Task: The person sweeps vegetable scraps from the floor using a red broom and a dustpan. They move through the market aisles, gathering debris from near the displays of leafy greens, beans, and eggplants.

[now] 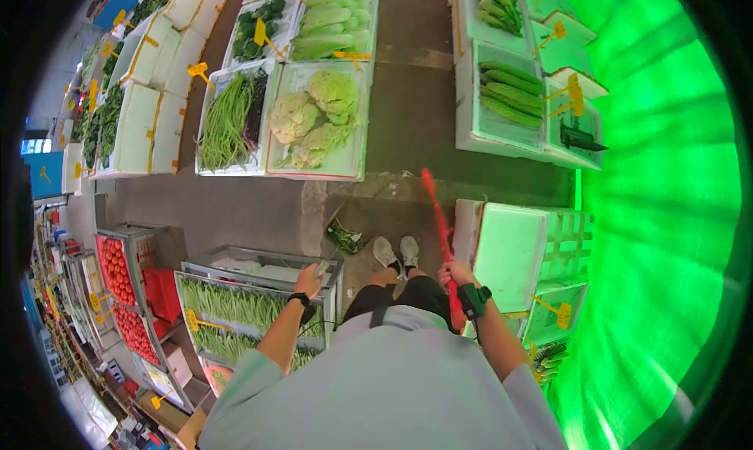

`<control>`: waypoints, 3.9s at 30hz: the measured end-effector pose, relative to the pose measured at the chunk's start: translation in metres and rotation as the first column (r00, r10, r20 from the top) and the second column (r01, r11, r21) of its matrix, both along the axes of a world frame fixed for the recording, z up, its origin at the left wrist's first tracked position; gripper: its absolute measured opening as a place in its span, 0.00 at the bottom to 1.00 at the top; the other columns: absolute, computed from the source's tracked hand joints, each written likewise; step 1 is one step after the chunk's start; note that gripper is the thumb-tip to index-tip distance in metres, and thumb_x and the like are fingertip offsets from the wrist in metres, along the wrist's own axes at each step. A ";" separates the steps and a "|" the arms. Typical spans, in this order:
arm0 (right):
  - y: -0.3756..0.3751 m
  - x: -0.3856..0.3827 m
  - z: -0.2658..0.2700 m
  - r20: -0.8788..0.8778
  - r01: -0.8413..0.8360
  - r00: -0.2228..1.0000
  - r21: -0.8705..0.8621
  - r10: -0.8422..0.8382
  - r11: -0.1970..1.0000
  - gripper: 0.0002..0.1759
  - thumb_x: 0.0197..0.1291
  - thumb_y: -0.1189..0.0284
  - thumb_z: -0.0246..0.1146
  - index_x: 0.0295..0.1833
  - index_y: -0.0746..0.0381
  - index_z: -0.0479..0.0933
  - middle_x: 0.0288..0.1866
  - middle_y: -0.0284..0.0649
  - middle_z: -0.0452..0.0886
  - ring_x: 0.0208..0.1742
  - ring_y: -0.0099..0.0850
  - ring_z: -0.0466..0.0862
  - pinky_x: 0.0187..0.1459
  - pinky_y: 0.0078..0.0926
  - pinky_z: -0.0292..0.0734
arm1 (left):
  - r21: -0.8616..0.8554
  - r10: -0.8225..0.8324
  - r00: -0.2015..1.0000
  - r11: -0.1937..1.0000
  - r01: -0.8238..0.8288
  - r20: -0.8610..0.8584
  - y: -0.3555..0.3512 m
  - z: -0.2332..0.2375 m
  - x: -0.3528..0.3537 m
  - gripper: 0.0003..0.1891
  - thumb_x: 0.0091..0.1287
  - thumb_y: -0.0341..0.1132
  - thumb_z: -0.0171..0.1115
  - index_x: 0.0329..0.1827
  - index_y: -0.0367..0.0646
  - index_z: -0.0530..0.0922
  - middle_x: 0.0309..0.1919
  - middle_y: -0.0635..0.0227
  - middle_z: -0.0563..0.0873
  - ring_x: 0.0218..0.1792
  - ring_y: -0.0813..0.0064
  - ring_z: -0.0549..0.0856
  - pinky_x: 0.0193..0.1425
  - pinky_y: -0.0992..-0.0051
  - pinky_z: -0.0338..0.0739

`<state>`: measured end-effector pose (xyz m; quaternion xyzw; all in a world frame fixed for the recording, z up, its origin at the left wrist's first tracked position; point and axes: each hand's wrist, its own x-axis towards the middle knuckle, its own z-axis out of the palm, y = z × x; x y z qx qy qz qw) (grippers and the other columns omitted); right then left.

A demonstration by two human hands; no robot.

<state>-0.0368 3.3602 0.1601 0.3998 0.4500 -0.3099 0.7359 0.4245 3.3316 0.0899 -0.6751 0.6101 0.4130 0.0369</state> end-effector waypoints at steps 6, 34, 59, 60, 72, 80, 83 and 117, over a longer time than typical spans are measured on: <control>-0.042 0.031 -0.098 -0.382 -0.474 0.838 -0.156 0.390 0.867 0.07 0.62 0.75 0.55 0.31 0.60 0.66 0.20 0.33 0.67 0.16 0.24 0.66 0.18 0.26 0.66 | 0.058 0.002 0.997 0.998 -0.007 0.080 -0.020 -0.029 -0.009 0.11 0.60 0.32 0.62 0.46 0.45 0.77 0.39 0.47 0.85 0.46 0.41 0.82 0.46 0.49 0.76; -0.017 0.090 0.078 -0.454 -0.931 0.346 -0.058 0.821 0.360 0.22 0.69 0.75 0.49 0.67 0.53 0.59 0.27 0.34 0.68 0.19 0.23 0.68 0.18 0.22 0.65 | 0.010 0.058 0.995 0.998 -0.059 0.081 -0.003 -0.048 -0.009 0.20 0.59 0.31 0.63 0.56 0.49 0.78 0.42 0.50 0.86 0.47 0.45 0.84 0.49 0.50 0.78; -0.191 -0.022 0.028 -0.144 -0.960 0.208 -0.218 0.967 0.174 0.05 0.68 0.78 0.53 0.38 0.69 0.67 0.26 0.35 0.71 0.22 0.22 0.71 0.24 0.17 0.72 | -0.097 0.747 0.655 0.648 -0.755 -0.108 0.148 0.096 -0.134 0.23 0.62 0.48 0.68 0.56 0.44 0.82 0.45 0.51 0.87 0.49 0.47 0.84 0.53 0.55 0.77; -0.196 -0.024 0.020 -0.184 -0.960 0.194 -0.238 0.964 0.147 0.04 0.68 0.78 0.53 0.38 0.67 0.66 0.26 0.35 0.71 0.22 0.22 0.71 0.23 0.18 0.71 | -0.116 0.778 0.619 0.608 -0.785 -0.110 0.154 0.101 -0.152 0.23 0.62 0.48 0.68 0.55 0.44 0.82 0.44 0.51 0.87 0.48 0.47 0.84 0.52 0.55 0.78; -0.202 0.072 0.019 -0.398 -0.784 -0.327 -0.393 0.857 -0.481 0.09 0.65 0.78 0.55 0.44 0.57 0.62 0.29 0.34 0.70 0.22 0.22 0.71 0.22 0.21 0.70 | -0.051 0.989 0.124 0.120 -0.991 -0.085 0.238 0.109 -0.263 0.19 0.58 0.46 0.68 0.50 0.48 0.84 0.39 0.51 0.88 0.43 0.48 0.86 0.48 0.54 0.79; -0.189 0.208 0.011 -0.078 -0.765 -0.155 -0.621 0.985 -0.169 0.06 0.66 0.78 0.53 0.35 0.59 0.66 0.24 0.29 0.67 0.21 0.17 0.69 0.20 0.14 0.65 | -0.130 0.987 -0.124 -0.137 -0.982 -0.099 0.284 0.065 -0.309 0.16 0.59 0.45 0.69 0.46 0.46 0.83 0.37 0.50 0.87 0.43 0.46 0.85 0.47 0.52 0.79; -0.188 0.296 0.036 -0.006 -0.792 0.039 -0.610 0.999 0.027 0.09 0.64 0.81 0.53 0.30 0.62 0.65 0.24 0.31 0.67 0.22 0.20 0.71 0.25 0.14 0.69 | -0.128 0.968 -0.211 -0.229 -0.965 -0.139 0.289 0.073 -0.312 0.16 0.60 0.44 0.69 0.45 0.44 0.83 0.37 0.49 0.87 0.43 0.45 0.85 0.46 0.51 0.79; -0.199 0.897 -0.183 -0.963 0.838 -0.058 -0.190 0.263 -0.512 0.11 0.46 0.66 0.62 0.31 0.62 0.82 0.27 0.43 0.83 0.27 0.39 0.83 0.29 0.37 0.77 | 0.055 0.095 -0.995 -0.994 -0.097 -0.029 0.097 0.173 -0.237 0.08 0.63 0.30 0.69 0.35 0.39 0.77 0.23 0.73 0.79 0.21 0.82 0.78 0.20 0.77 0.73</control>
